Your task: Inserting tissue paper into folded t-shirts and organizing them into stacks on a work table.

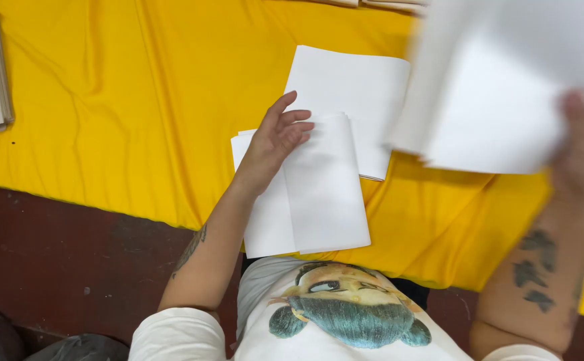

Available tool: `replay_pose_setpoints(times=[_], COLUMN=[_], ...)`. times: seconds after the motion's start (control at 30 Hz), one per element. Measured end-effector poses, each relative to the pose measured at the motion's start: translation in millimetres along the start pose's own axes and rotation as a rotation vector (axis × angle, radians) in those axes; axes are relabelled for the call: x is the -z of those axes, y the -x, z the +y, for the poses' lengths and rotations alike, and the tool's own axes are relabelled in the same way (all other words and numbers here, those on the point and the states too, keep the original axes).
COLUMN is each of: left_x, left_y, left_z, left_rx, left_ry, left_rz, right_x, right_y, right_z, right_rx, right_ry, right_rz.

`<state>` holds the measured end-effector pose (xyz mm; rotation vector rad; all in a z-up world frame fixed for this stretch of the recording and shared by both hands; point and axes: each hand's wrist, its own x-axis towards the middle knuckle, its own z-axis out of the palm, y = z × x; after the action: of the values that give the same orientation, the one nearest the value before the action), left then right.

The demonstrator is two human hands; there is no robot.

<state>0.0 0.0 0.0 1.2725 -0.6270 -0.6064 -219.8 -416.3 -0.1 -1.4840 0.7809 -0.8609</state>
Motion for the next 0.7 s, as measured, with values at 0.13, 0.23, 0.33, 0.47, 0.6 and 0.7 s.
replay_pose_setpoints(times=[0.13, 0.23, 0.33, 0.47, 0.6, 0.7], left_x=[22, 67, 103, 118, 92, 88], left_y=[11, 23, 44, 44, 21, 20], left_z=[-16, -46, -12, 33, 94, 115], left_rx=[0.045, 0.131, 0.091, -0.114, -0.077, -0.159], left_ry=[0.045, 0.22, 0.233, -0.606, -0.932, -0.959], left_rz=[-0.03, 0.181, 0.461, 0.493, 0.112, -0.036], right_x=[-147, -205, -224, -226, -227, -225], right_y=[75, 115, 136, 158, 172, 182], right_z=[-46, -36, -17, -12, -4, 16], right_rx=[0.113, -0.039, -0.146, -0.152, 0.021, 0.176], right_ry=[0.1, -0.029, -0.052, 0.092, 0.112, 0.154], right_rz=[-0.36, -0.548, -0.72, -0.828, -0.802, -0.819])
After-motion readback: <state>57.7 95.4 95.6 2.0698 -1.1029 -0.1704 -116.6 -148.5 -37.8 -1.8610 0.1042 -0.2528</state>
